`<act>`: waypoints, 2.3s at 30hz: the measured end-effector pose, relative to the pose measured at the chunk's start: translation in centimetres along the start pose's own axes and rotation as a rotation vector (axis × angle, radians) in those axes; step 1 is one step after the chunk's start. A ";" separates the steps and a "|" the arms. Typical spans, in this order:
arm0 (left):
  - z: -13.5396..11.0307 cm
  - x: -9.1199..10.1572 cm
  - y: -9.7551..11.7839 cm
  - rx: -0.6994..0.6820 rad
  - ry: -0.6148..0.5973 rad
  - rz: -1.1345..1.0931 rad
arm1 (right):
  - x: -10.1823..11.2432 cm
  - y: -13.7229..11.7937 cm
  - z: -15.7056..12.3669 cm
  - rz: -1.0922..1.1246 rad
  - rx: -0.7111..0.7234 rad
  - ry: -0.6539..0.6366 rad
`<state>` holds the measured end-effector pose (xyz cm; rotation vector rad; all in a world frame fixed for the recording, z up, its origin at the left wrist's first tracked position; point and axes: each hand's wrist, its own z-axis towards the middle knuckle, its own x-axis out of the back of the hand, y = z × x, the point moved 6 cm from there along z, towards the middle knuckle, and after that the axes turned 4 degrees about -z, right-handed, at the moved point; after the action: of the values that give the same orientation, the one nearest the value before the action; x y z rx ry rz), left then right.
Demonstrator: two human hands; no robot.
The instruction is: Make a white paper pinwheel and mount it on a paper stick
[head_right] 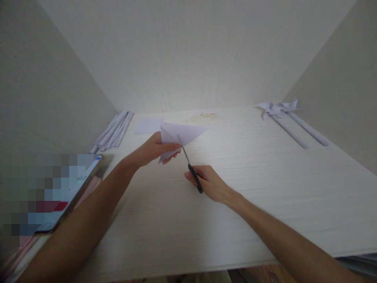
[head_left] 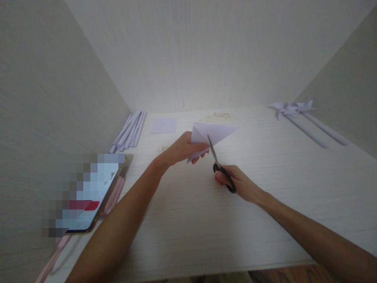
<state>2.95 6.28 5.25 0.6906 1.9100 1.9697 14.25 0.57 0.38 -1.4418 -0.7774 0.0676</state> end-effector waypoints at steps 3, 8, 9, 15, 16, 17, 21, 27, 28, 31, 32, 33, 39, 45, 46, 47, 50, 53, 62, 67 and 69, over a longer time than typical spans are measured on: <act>0.0 0.0 0.1 -0.003 0.001 0.012 | 0.0 0.0 0.0 -0.018 0.005 -0.002; 0.0 0.1 0.1 0.003 0.011 0.017 | 0.0 0.1 0.1 -0.003 -0.002 -0.001; 0.0 0.1 0.1 0.004 0.012 0.015 | 0.0 0.1 0.1 0.001 0.000 0.002; 0.1 0.1 0.0 0.013 0.033 0.000 | 0.1 0.2 0.2 0.015 0.004 0.005; 0.1 0.2 -0.1 0.016 0.041 -0.006 | 0.1 0.3 0.2 0.023 0.001 0.007; 0.1 0.2 -0.1 0.018 0.047 -0.014 | 0.1 0.4 0.2 0.032 -0.001 0.009; 0.3 0.4 -0.2 0.022 0.082 -0.032 | 0.1 0.6 0.3 0.058 -0.008 0.004; 0.3 0.6 -0.1 0.063 0.125 0.000 | 0.1 0.4 0.4 0.059 0.019 -0.013; 0.3 0.6 -0.1 0.070 0.126 0.008 | 0.1 0.4 0.4 0.067 0.023 -0.016; 0.2 0.5 0.1 0.082 0.140 0.010 | 0.1 0.4 0.4 0.091 0.024 -0.022; 0.2 0.5 0.1 0.084 0.141 0.007 | 0.1 0.4 0.4 0.097 0.028 -0.025; 0.2 0.5 0.1 0.084 0.141 0.003 | 0.1 0.4 0.4 0.102 0.032 -0.027; 0.3 0.3 0.0 0.069 0.138 -0.036 | 0.1 0.5 0.4 0.098 0.036 -0.034; 0.4 0.3 -0.2 0.064 0.152 -0.051 | 0.1 0.3 0.4 0.117 0.041 -0.033; 0.4 0.3 -0.2 0.065 0.157 -0.054 | 0.1 0.3 0.3 0.123 0.041 -0.035; 0.4 0.4 -0.2 0.066 0.164 -0.058 | 0.1 0.3 0.3 0.128 0.038 -0.038; 0.4 0.5 -0.3 0.060 0.174 -0.075 | 0.1 0.4 0.3 0.137 0.029 -0.042; 0.4 0.5 -0.4 0.052 0.164 -0.084 | 0.1 0.4 0.3 0.130 0.032 -0.042; 0.4 0.4 -0.2 0.044 0.139 -0.097 | 0.1 0.3 0.3 0.159 0.026 -0.051; 0.3 0.3 0.0 0.056 0.128 -0.076 | 0.1 0.5 0.4 0.148 0.021 -0.055; 0.2 0.2 0.1 0.057 0.127 -0.066 | 0.0 0.6 0.4 0.141 0.025 -0.054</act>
<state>2.89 6.57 5.41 0.5211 2.0422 1.9677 14.30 1.00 -0.13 -1.4749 -0.7155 0.2244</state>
